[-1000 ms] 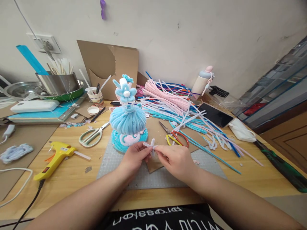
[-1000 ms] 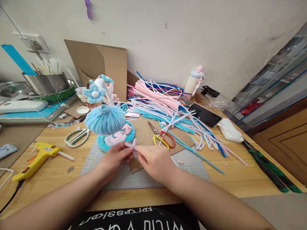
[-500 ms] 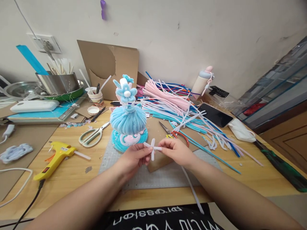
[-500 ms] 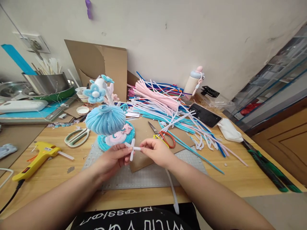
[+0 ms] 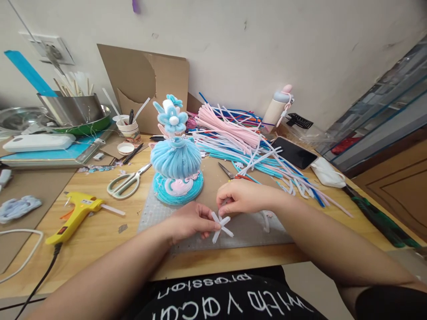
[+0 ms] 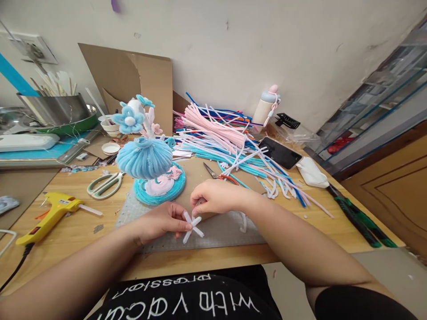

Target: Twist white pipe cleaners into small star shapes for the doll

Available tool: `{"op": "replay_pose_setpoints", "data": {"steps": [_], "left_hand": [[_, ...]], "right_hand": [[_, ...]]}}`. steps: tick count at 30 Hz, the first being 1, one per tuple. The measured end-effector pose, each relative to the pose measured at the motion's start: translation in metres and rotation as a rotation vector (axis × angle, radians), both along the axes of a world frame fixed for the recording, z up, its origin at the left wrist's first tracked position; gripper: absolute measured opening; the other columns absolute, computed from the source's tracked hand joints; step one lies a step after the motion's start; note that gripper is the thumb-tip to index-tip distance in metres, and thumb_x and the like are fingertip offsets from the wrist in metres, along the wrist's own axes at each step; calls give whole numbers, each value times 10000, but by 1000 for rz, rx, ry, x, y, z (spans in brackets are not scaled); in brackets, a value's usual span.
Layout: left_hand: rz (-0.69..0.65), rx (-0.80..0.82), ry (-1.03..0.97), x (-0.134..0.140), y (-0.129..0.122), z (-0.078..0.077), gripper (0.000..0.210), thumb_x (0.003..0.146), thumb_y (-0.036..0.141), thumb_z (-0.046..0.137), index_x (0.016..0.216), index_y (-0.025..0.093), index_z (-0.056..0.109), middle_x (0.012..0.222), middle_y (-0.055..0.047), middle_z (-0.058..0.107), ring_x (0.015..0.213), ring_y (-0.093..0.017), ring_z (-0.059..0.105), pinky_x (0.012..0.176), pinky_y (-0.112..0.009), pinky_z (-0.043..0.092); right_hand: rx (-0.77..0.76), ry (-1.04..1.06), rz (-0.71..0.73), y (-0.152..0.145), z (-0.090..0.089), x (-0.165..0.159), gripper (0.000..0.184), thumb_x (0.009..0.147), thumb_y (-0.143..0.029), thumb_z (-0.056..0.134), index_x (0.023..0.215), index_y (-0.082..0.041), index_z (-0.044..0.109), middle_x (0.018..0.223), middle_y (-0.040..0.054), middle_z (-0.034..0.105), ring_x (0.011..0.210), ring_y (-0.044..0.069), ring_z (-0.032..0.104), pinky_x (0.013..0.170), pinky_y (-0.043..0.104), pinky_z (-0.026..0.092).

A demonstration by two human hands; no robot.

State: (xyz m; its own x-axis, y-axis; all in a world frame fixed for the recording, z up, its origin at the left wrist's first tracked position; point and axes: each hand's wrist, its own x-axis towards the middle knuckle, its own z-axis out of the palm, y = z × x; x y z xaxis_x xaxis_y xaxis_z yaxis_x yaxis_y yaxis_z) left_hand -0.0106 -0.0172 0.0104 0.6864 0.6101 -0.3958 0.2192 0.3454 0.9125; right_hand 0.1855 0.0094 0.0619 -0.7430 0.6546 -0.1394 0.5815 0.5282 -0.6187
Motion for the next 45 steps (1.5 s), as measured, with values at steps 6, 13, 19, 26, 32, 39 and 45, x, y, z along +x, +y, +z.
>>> {"op": "replay_pose_setpoints", "data": {"steps": [6,13,19,26,32,39,45], "left_hand": [[99,96,51,2,1,-11,165,653,305,668,638,140,658,509,12,573,470,-100,468,504,-228,352],[368,139,37,8,0,-13,56,616,176,585,573,146,602,465,31,548,446,-89,463,481,-217,323],[610,22,-165,9,1,-12,170,620,267,684,554,131,607,478,30,530,467,-73,425,487,-208,305],[670,-137,-358,9,1,-17,165,624,248,751,623,112,658,563,16,578,516,-56,468,525,-177,370],[652,-315,-418,9,0,-12,100,694,171,713,668,89,663,639,-29,633,574,-73,577,569,-165,471],[684,-329,-425,11,1,-12,121,773,115,627,662,82,663,625,-38,638,543,-69,584,544,-154,498],[704,-373,-447,12,-1,-11,144,791,90,594,673,77,673,625,-37,636,533,-65,582,530,-149,503]], "right_hand": [[-14,-226,-194,-12,22,-24,128,724,-255,594,665,-186,684,566,-18,622,491,99,500,436,211,273],[486,-299,-230,-41,11,-41,196,822,-215,493,729,-182,663,707,33,665,608,151,568,515,265,248],[620,-102,-367,-60,-10,-37,211,880,-181,447,785,-167,634,737,35,639,699,151,589,601,258,337],[611,114,-517,-66,-33,-34,219,889,-178,449,918,-201,664,793,41,687,736,155,627,666,250,414],[507,220,-585,-62,-39,-30,234,878,-181,472,1021,-240,648,922,3,714,803,147,656,697,246,447],[650,75,-527,-65,-41,-31,260,863,-161,467,1020,-234,662,828,15,708,748,166,645,655,267,402],[738,-67,-474,-65,-42,-33,248,851,-162,469,986,-234,665,743,8,670,685,162,602,597,279,311]]}}
